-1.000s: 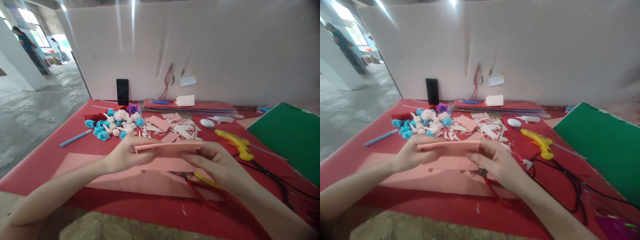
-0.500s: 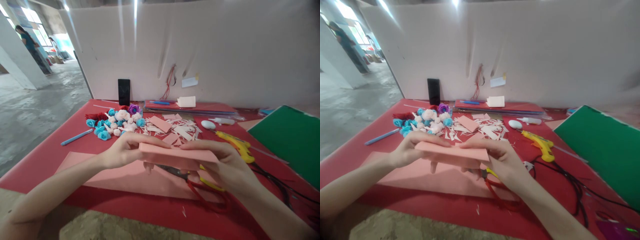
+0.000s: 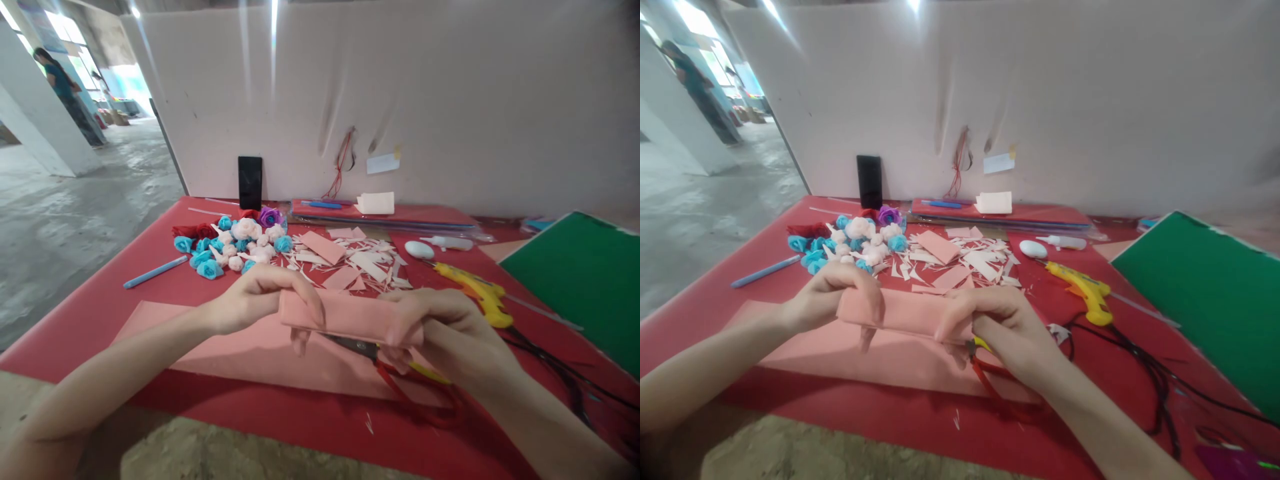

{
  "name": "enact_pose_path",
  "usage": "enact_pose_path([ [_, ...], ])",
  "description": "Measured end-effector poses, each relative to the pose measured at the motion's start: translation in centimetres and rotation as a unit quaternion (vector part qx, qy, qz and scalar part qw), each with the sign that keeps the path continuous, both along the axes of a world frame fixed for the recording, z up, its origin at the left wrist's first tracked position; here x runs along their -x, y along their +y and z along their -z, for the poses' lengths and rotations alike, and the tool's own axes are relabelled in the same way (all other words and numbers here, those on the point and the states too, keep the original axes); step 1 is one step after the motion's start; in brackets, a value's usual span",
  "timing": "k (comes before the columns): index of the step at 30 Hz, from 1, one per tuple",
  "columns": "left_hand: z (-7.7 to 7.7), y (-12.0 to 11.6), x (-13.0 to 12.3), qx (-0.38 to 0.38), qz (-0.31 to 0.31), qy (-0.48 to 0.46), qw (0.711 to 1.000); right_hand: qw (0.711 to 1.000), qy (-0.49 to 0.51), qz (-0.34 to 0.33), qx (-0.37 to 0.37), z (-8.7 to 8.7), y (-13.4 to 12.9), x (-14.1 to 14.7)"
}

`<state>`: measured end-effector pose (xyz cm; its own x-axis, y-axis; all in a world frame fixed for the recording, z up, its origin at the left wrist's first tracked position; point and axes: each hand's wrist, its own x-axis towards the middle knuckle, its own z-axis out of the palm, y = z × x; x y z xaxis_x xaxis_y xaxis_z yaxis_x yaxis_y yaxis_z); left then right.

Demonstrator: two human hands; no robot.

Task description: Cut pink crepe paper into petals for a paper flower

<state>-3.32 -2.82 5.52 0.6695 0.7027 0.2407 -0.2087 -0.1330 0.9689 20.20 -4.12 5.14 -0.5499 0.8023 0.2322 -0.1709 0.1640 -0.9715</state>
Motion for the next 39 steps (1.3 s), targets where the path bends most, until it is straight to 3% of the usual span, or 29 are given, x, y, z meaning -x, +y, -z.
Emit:
enact_pose_path([
  [6, -0.1, 0.1, -0.1, -0.022, -0.005, 0.024, 0.999, 0.999, -0.031, 0.000, -0.040, -0.2, 0.1, -0.3],
  [11, -0.2, 0.2, 0.1, -0.090, -0.025, 0.062, 0.994, 1.000, -0.015, 0.000, 0.016, 0.2, 0.3, -0.2],
  [15, 0.0, 0.3, 0.3, -0.102, -0.017, 0.060, 0.993, 0.998, 0.019, -0.002, 0.051, 0.4, 0.4, 0.5],
  [22, 0.1, 0.7, 0.1, -0.029, 0.030, 0.015, 0.999, 0.998, 0.034, 0.044, 0.043, 0.2, 0.3, 0.5],
  [27, 0.3, 0.5, -0.4, 0.002, 0.010, 0.003, 1.000, 0.997, -0.003, 0.072, 0.028, -0.2, 0.2, 0.2],
  [33, 0.2, 0.0, -1.1, 0.038, -0.004, 0.019, 0.999, 0.999, -0.005, 0.033, 0.010, -0.7, 0.6, 0.1],
  [39, 0.5, 0.0, -1.4, 0.060, 0.009, -0.003, 0.998, 0.997, 0.006, 0.033, 0.065, -0.8, 0.6, -0.1],
])
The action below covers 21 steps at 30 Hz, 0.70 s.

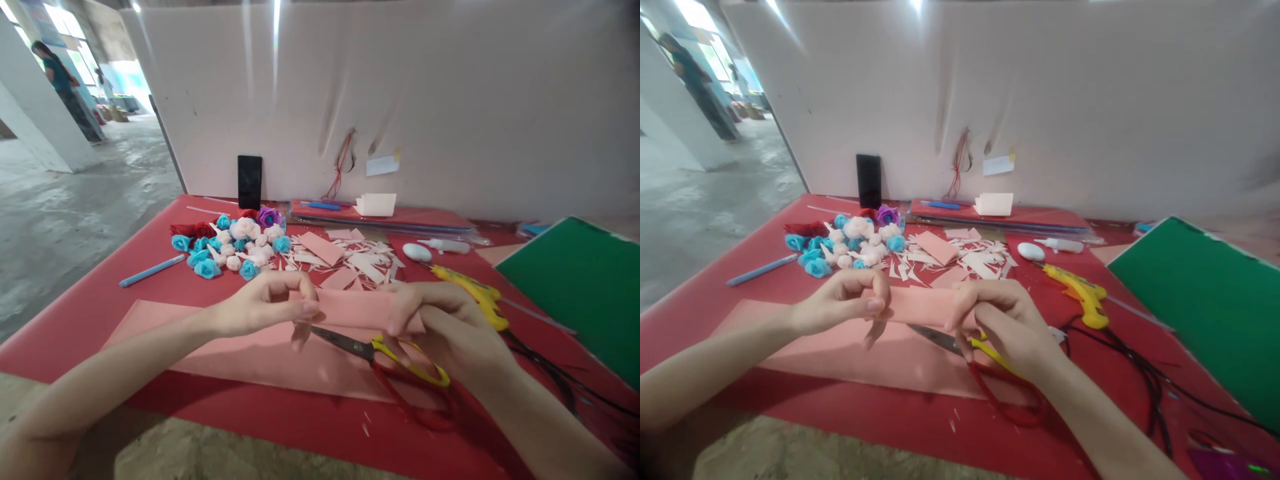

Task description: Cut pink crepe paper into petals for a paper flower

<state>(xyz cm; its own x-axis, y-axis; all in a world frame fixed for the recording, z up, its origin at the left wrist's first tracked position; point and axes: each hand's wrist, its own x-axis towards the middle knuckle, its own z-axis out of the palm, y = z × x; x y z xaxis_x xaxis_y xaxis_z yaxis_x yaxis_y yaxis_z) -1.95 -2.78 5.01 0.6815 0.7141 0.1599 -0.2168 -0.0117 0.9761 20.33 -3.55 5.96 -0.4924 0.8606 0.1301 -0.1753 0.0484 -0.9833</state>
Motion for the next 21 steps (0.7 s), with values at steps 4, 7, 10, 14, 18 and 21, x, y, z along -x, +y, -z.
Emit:
enact_pose_path([
  [4, 0.8, -0.2, -0.2, -0.043, -0.048, -0.046, 0.997, 0.991, 0.108, 0.045, 0.060, -0.2, 0.2, 0.6],
  [7, 1.1, -0.7, -0.6, -0.073, -0.098, -0.075, 0.990, 0.984, 0.154, 0.048, 0.076, 0.7, 0.3, 1.5],
  [10, 1.3, -1.5, -1.3, -0.103, -0.134, -0.075, 0.983, 0.994, 0.074, -0.022, 0.071, 2.3, -0.3, 2.6],
  [14, 2.0, -2.4, -2.1, -0.160, -0.112, -0.023, 0.980, 0.991, 0.010, -0.099, 0.092, 3.7, -1.9, 3.8],
  [18, 2.8, -2.8, -2.4, -0.229, -0.094, 0.019, 0.969, 0.991, 0.016, -0.052, 0.126, 4.3, -3.0, 4.1],
  [21, 3.1, -2.9, -2.4, -0.257, -0.088, 0.032, 0.962, 0.989, 0.002, -0.014, 0.147, 4.6, -3.2, 4.1],
])
